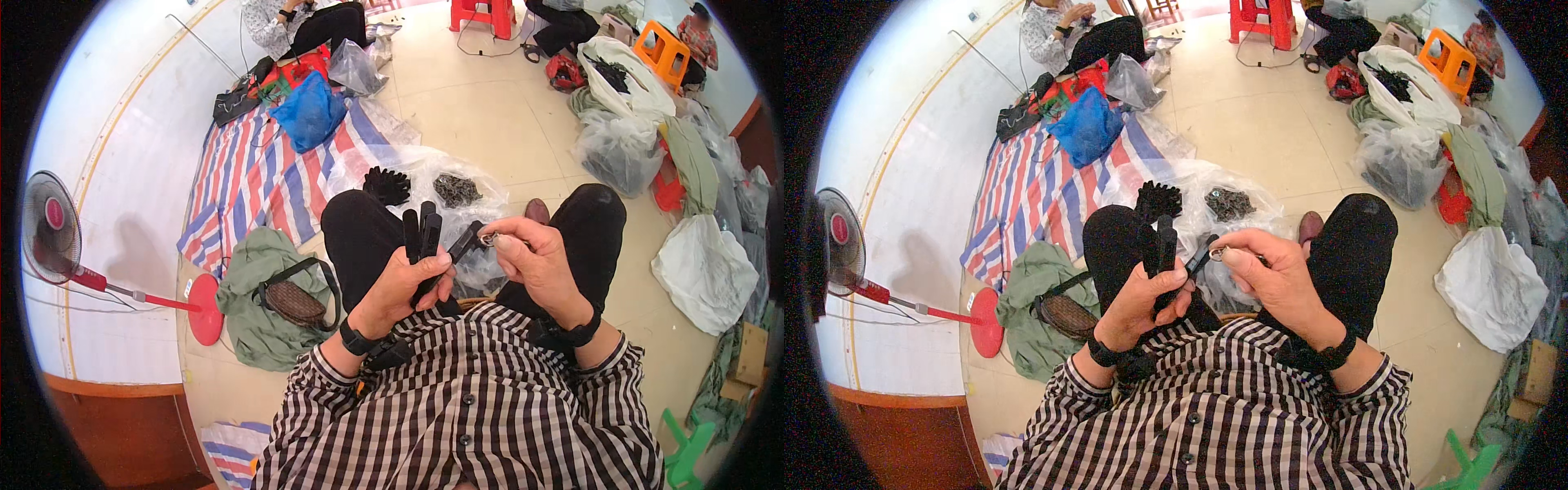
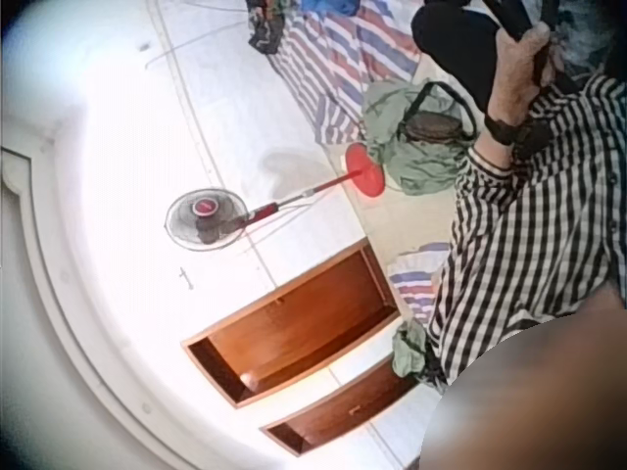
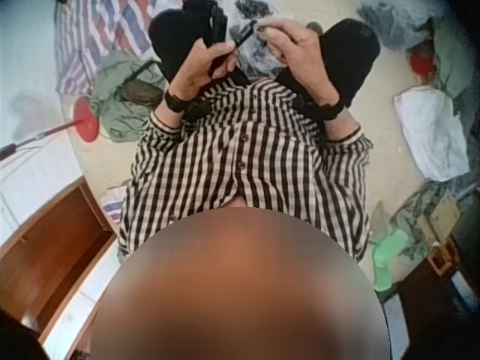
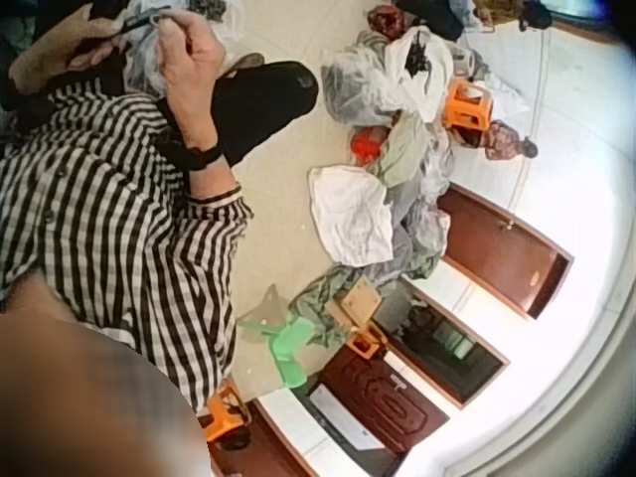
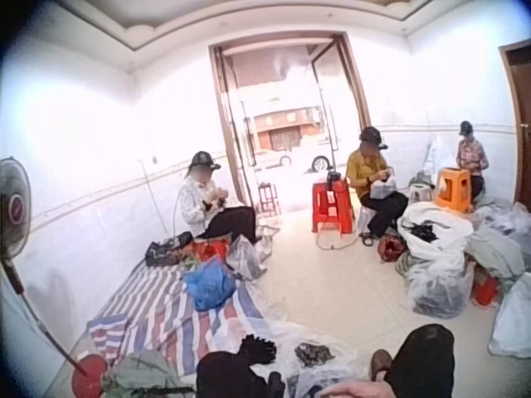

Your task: Manually attaching small buckles or clips to black shoe straps.

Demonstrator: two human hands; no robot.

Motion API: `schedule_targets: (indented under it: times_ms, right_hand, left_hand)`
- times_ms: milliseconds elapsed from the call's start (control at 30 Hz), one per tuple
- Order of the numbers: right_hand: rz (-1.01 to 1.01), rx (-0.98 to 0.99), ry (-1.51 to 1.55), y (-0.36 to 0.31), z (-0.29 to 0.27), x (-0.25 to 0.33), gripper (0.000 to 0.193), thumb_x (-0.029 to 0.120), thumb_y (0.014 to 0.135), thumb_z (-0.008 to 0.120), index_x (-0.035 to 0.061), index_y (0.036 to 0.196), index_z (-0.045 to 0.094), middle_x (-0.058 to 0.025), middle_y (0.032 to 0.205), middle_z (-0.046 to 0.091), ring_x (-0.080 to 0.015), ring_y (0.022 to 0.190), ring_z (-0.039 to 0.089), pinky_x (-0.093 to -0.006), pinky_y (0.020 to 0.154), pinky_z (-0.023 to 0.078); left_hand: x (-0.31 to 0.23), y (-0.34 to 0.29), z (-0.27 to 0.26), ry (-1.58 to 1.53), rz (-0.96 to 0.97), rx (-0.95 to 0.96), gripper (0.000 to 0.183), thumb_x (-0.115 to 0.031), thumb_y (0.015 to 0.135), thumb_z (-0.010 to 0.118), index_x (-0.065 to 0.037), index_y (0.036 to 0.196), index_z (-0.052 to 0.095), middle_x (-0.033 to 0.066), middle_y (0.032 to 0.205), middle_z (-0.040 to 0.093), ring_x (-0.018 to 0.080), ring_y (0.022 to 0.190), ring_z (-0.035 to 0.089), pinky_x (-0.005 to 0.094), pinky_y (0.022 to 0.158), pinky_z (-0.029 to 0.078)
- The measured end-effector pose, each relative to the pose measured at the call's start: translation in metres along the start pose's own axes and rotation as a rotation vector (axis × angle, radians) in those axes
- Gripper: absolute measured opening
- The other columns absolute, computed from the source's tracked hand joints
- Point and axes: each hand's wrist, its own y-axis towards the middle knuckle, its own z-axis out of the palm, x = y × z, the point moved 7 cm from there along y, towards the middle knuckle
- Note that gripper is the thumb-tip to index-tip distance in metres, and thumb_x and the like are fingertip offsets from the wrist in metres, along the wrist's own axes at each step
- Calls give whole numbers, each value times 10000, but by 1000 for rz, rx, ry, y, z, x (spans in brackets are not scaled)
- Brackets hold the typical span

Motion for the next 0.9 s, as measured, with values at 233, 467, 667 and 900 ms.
schedule_targets:
  times_ms: [233,467,667,900]
  right_hand:
    - [18,-14,103,2,-1,-13,210,167,914,495,8,1029,570,51,610,432,-14,518,357,-161,448,261]
    - [16,10,129,1,4,-17,219,185,916,490,13,1026,569,59,590,415,-11,493,339,-160,435,246]
    - [-55,54,31,-5,8,-12,180,119,896,507,11,1022,578,50,616,451,-20,518,369,-163,454,275]
    - [-279,63,-387,-15,11,17,174,82,850,544,-15,989,585,-50,743,608,-90,635,567,-222,576,443]
  left_hand:
    - [-5,-6,11,-29,30,37,220,-225,860,581,-13,808,551,115,573,562,94,338,404,191,328,291]
    - [-2,-5,20,-74,-3,109,218,-213,864,576,-6,798,556,119,567,560,94,331,408,188,316,293]
    - [-1,-8,30,-224,-52,145,204,-202,859,579,-7,800,557,117,557,553,92,324,401,185,317,293]
    - [-14,-14,52,-217,-101,189,209,-214,871,559,-13,810,553,104,546,541,84,319,392,182,320,293]
